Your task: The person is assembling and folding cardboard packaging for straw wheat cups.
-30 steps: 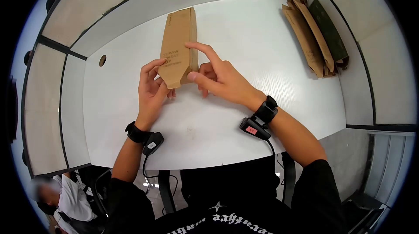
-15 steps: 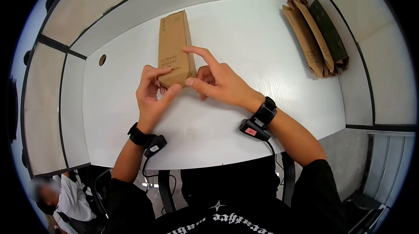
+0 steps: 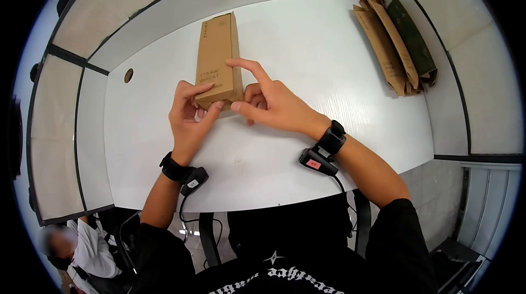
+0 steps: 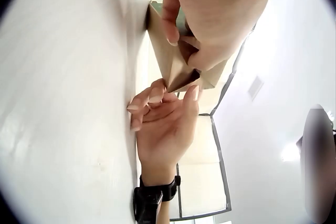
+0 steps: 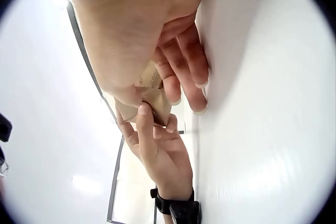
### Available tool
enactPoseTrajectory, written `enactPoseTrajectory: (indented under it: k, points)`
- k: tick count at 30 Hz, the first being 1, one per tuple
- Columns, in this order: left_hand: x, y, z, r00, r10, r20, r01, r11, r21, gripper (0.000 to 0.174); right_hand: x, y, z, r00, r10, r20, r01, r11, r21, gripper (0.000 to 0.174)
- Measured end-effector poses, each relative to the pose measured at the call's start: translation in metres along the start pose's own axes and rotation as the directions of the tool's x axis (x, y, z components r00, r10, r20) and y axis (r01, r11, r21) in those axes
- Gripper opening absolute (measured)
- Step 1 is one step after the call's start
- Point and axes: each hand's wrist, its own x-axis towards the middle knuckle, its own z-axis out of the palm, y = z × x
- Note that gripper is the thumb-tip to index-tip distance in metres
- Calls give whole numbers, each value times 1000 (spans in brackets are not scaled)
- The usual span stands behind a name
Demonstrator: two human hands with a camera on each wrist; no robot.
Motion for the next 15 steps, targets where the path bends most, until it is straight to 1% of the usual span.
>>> enactPoseTrajectory:
  k: [2,3,7,9,10,12,15]
  points:
    - [-1,-4,1,1000,-12,-16,12,999,-33,41,0,3,0,1000,-7,6,7,1000,4,76]
    - [0,-3,2,999,-17,-31,17,1000,-23,37,0,3,0,1000,-9,12,10,1000,-12,77]
    - [-3,-8,4,990,-133,-38,124,976,-182,34,0,2,-1,1000,-19,24,20,999,-30,78]
    - [-2,-7,5,987,-160,-28,148,956,-252,33,0,2,0,1000,-8,19,9,999,-45,78]
    - [-1,-6,6,985,-173,-23,160,945,-287,33,0,2,0,1000,-14,18,14,999,-44,78]
    - [2,-5,2,982,-185,28,185,941,-284,33,0,3,0,1000,-24,17,25,999,-45,78]
    - [2,-4,-5,974,-213,83,228,928,-295,34,-1,-1,0,1000,-1,4,1,999,-49,78]
